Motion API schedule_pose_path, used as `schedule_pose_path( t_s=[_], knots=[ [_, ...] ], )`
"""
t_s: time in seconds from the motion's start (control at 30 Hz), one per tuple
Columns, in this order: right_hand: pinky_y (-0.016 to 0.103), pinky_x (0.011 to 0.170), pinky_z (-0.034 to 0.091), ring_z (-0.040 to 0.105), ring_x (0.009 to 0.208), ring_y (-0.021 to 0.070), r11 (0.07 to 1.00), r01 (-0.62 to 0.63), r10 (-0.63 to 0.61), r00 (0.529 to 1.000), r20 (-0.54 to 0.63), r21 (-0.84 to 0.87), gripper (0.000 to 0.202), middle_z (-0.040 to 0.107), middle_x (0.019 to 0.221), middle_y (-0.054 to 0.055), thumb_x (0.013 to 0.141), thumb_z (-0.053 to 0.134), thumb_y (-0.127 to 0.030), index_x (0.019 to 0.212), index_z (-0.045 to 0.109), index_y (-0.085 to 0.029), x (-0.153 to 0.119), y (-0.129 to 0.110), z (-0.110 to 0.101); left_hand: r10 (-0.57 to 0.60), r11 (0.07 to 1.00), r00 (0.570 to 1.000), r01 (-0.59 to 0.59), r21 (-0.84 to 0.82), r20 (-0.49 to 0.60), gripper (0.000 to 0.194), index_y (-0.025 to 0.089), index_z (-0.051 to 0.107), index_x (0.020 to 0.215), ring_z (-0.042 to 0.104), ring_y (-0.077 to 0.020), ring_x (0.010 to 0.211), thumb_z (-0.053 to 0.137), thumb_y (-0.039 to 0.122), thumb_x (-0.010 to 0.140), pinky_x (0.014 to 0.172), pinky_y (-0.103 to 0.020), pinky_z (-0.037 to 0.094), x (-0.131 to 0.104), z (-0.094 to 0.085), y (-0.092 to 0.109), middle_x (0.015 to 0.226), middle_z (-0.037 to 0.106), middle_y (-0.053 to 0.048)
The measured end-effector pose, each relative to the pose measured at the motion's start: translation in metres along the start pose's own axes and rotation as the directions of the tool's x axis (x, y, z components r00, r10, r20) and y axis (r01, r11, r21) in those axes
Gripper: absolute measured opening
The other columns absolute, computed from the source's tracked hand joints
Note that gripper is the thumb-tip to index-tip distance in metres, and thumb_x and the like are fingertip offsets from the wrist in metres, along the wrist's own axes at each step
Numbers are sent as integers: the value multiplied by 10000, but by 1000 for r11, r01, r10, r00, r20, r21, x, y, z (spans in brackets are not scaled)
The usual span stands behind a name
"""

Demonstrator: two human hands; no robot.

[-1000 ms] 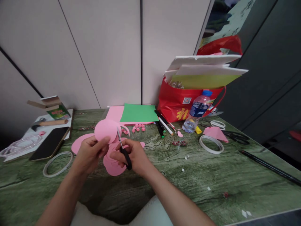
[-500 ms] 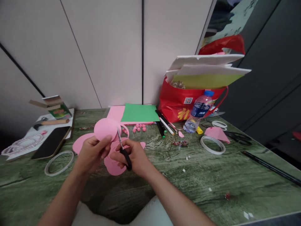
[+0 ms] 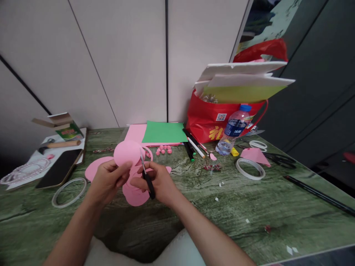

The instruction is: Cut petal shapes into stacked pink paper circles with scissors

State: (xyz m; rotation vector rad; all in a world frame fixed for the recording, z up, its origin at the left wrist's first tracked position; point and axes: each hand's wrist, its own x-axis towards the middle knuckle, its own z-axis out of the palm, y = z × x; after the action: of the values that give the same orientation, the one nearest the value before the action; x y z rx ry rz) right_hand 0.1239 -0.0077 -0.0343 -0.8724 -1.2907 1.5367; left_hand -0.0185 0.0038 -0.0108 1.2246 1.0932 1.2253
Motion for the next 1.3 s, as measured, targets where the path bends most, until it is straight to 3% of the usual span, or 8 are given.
schedule_pose_path(
  t_s=[0.4,0.63,1.03,1.3],
  knots=[
    [203,425,365,451,420,71,1000,3,-3,1000,12,-28,407,512,487,-69,543,727,-428,741,471,-182,0,0,1,0,991,1000,2,-131,17,230,154,510,596,363,-37,279,641,326,674,295,-167,212,0,4,2,431,494,60],
    [216,472,381,474,457,77,1000,6,-5,997,79,-9,423,530,532,-61,538,743,-400,769,465,-179,0,2,1,-3,1000,998,3,6,-57,281,120,504,483,291,-21,307,668,288,637,330,-178,177,-1,4,-2,330,375,67],
    [179,466,296,383,471,42,1000,10,-10,998,68,3,436,452,534,-91,517,768,-337,784,467,-170,-1,0,-1,-3,1000,999,3,-11,-35,229,126,512,507,258,-18,326,683,247,599,351,-190,143,-1,2,1,343,348,78],
    [187,450,321,412,452,49,1000,-11,11,999,36,1,411,481,521,-82,523,762,-341,757,472,-168,0,1,1,9,999,999,-10,-36,-37,206,125,529,534,256,-16,328,684,237,609,347,-183,143,1,1,-1,354,352,83]
  ],
)
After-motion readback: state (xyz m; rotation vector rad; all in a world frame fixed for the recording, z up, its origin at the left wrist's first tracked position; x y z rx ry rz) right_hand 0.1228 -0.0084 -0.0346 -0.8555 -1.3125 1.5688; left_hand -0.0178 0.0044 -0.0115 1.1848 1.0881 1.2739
